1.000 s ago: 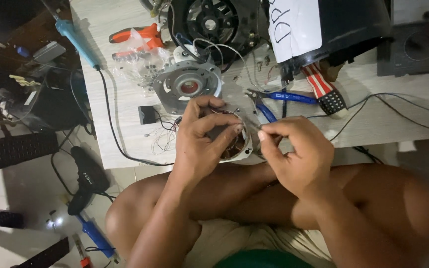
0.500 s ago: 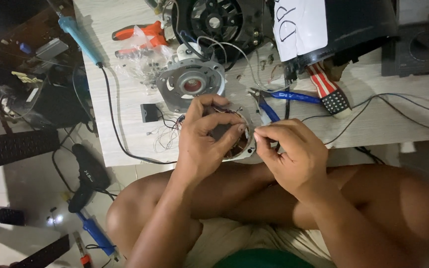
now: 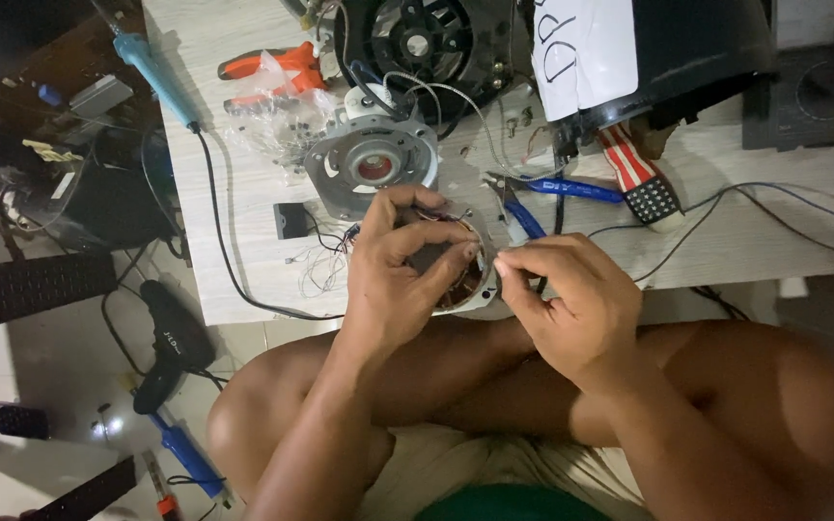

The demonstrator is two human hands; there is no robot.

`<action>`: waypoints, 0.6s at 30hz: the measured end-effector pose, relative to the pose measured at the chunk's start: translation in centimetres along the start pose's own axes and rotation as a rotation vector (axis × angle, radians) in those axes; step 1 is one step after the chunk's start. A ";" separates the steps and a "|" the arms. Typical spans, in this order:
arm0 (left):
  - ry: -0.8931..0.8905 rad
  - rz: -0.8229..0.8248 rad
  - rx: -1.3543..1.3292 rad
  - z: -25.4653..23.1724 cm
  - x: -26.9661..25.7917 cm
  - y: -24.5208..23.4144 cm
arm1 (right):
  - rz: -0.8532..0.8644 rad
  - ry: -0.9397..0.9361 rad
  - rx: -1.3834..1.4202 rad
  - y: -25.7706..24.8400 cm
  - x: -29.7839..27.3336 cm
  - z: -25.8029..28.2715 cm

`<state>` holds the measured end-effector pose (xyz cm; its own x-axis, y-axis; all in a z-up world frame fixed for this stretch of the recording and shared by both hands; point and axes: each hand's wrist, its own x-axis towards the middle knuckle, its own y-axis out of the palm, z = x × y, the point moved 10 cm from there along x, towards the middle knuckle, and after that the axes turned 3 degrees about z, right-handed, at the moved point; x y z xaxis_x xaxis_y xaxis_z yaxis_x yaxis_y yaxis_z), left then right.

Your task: The person sits on the floor and works on a disassembled electric motor. They use pliers to strip and twist wires, and a multimeter to test electrical connections on the motor's stator.

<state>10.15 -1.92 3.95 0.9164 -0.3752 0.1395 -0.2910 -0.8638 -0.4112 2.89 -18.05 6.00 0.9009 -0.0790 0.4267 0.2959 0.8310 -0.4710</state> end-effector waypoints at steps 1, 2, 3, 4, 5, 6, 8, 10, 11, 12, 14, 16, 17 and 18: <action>-0.001 0.000 0.000 0.1 -0.1 0.0 | 0.000 0.001 0.000 0.1 -0.3 -0.2; -0.015 0.002 -0.002 0.3 -0.1 0.1 | 0.029 -0.001 -0.025 0.5 -0.5 -0.4; -0.030 0.003 -0.004 0.5 -0.2 0.2 | 0.059 -0.004 -0.049 0.9 -0.8 -0.6; -0.029 0.002 -0.003 0.6 -0.2 0.2 | 0.058 -0.005 -0.049 0.8 -0.7 -0.4; -0.025 -0.001 -0.001 0.7 -0.2 0.2 | 0.038 -0.007 -0.045 0.7 -0.7 -0.1; -0.022 -0.004 0.000 0.8 -0.3 0.1 | 0.020 -0.007 -0.039 0.5 -0.7 0.1; -0.024 -0.006 0.002 0.8 -0.3 0.2 | -0.001 -0.007 -0.034 0.2 -0.5 0.1; -0.025 -0.008 0.001 0.8 -0.3 0.2 | -0.020 -0.008 -0.031 -0.1 -0.4 0.0; -0.023 -0.005 0.007 0.7 -0.3 0.1 | 0.021 -0.011 -0.036 0.2 -0.3 -0.1; -0.019 -0.002 0.012 0.5 -0.3 0.1 | 0.060 -0.014 -0.041 0.5 -0.2 -0.2; -0.022 -0.005 0.013 0.8 -0.4 0.2 | 0.076 -0.010 -0.046 0.6 -0.5 -0.2; -0.028 -0.009 0.015 1.0 -0.4 0.1 | 0.093 -0.007 -0.049 0.7 -0.5 0.1; -0.022 -0.007 0.012 0.9 -0.4 0.1 | 0.070 0.110 0.025 0.5 -0.4 -0.8; -0.016 -0.005 0.006 0.8 -0.3 0.1 | 0.045 0.226 0.098 0.3 -0.4 -1.7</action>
<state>10.10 -1.57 3.12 0.9219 -0.3659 0.1274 -0.2851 -0.8633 -0.4164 3.13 -18.74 4.41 0.9640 -0.1525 0.2179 0.2313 0.8850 -0.4041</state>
